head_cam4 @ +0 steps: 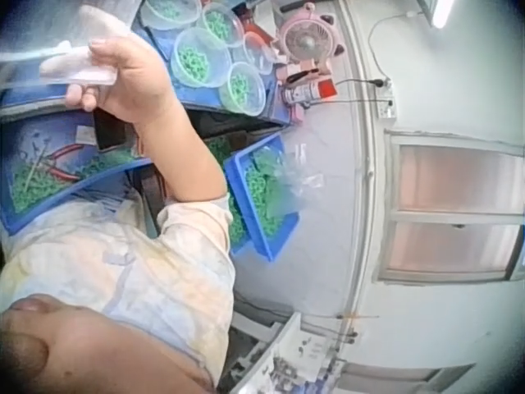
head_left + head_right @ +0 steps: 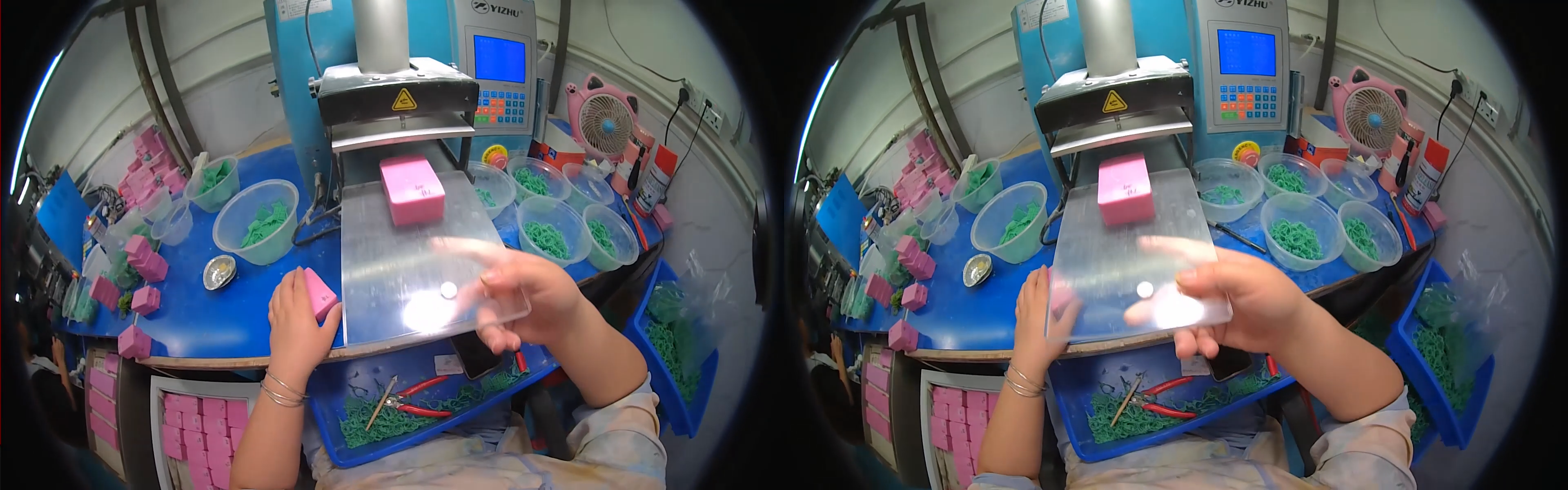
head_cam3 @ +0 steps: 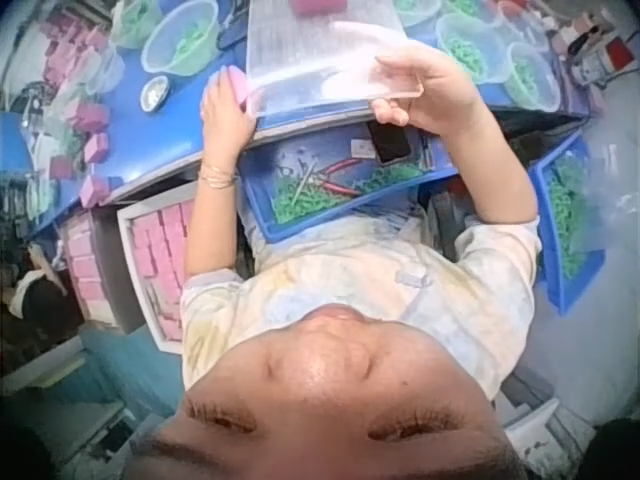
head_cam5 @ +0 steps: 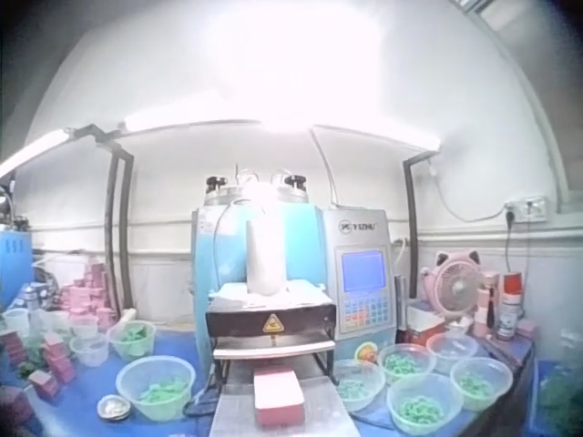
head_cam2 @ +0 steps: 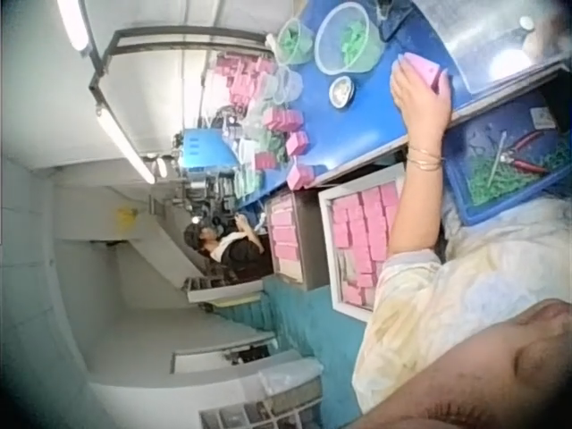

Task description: The recorder places green wax patterns into pink rubber molds and uses an industrial press at a workshop station.

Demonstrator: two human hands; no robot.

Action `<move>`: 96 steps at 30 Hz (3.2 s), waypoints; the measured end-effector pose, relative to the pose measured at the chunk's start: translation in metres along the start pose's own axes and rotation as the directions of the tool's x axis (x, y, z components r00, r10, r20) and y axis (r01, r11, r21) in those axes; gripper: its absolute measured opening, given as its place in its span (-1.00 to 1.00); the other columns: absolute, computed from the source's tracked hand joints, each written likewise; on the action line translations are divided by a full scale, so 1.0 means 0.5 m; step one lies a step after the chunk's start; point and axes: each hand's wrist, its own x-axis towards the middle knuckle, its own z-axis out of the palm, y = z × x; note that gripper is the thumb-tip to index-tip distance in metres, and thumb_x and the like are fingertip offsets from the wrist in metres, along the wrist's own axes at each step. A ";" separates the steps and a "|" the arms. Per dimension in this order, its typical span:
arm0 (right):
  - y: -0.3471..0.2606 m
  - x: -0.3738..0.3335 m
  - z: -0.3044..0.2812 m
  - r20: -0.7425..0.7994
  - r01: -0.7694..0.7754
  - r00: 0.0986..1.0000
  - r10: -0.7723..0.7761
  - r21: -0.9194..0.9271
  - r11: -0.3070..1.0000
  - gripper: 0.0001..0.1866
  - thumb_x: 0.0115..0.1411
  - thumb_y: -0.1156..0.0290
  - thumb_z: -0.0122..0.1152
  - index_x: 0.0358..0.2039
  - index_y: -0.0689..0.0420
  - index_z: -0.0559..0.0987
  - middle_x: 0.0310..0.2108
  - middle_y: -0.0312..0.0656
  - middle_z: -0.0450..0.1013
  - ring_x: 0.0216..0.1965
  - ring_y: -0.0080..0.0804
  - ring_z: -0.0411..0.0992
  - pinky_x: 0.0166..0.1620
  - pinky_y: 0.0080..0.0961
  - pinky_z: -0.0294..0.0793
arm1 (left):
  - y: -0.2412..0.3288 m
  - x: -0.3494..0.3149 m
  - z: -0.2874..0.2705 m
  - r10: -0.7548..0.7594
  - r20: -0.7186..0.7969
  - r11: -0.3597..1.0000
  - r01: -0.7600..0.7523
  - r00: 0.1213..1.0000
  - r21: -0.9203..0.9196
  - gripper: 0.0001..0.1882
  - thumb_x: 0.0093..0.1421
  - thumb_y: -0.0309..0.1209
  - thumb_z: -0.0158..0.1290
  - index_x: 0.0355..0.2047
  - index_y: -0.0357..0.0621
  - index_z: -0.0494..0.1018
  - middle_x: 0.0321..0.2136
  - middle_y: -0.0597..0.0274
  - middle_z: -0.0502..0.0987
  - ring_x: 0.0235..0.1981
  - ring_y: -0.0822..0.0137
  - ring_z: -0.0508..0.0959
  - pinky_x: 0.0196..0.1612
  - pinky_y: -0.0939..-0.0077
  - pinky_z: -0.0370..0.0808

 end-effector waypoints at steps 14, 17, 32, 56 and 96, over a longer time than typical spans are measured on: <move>-0.019 0.123 -0.074 -0.304 0.302 0.843 -0.444 -0.416 0.858 -0.62 0.25 0.17 -0.03 -0.22 0.30 0.39 -0.43 -0.10 0.49 -0.50 -0.48 0.50 -0.46 -0.66 0.46 | 0.024 0.000 -0.006 0.032 -0.147 0.989 -0.009 0.989 0.148 -0.16 -0.11 -0.22 0.24 0.11 -0.36 0.11 0.09 -0.17 0.14 0.08 -0.10 0.16 0.14 0.11 0.09; -0.008 0.129 -0.087 -0.317 0.308 0.804 -0.503 -0.503 0.808 -0.58 0.22 0.07 0.01 -0.34 0.26 0.43 -0.57 -0.13 0.48 -0.67 -0.54 0.44 -0.64 -0.72 0.35 | 0.031 0.001 -0.007 0.029 -0.169 0.994 -0.010 0.985 0.112 -0.16 -0.13 -0.23 0.25 0.11 -0.31 0.12 0.07 -0.14 0.14 0.05 -0.10 0.18 0.13 0.11 0.11; 0.006 0.147 -0.107 -0.285 0.294 0.842 -0.459 -0.471 0.832 -0.51 0.23 -0.01 -0.07 -0.43 0.24 0.45 -0.61 -0.17 0.44 -0.73 -0.55 0.36 -0.68 -0.67 0.25 | 0.001 0.014 0.008 0.066 -0.063 0.997 -0.064 0.996 0.037 -0.25 -0.10 -0.29 0.24 0.05 -0.36 0.18 -0.03 -0.13 0.29 0.02 -0.08 0.26 0.10 0.16 0.17; 0.233 0.143 -0.097 0.465 0.052 0.747 -0.476 -0.754 -0.655 -0.73 -0.11 0.43 0.28 -0.70 0.11 0.32 -0.72 -0.16 0.22 -0.65 -0.18 0.25 -0.57 -0.30 0.17 | -0.265 -0.235 -0.237 -0.171 -0.574 0.970 0.239 0.801 0.043 -0.10 -0.23 -0.37 0.36 0.06 -0.32 0.07 -0.03 -0.08 0.16 0.01 -0.02 0.23 0.02 0.20 0.29; 0.262 0.140 -0.109 0.466 0.169 0.757 -0.459 -0.817 -0.551 -0.85 -0.03 0.62 0.18 -0.59 0.23 0.37 -0.68 -0.15 0.17 -0.64 -0.28 0.15 -0.55 -0.41 0.06 | -0.292 -0.706 -0.398 -0.979 0.166 0.180 0.873 0.116 0.453 -0.48 -0.21 -0.25 0.29 -0.30 -0.33 0.40 -0.39 0.01 0.49 -0.30 0.11 0.50 -0.19 0.38 0.44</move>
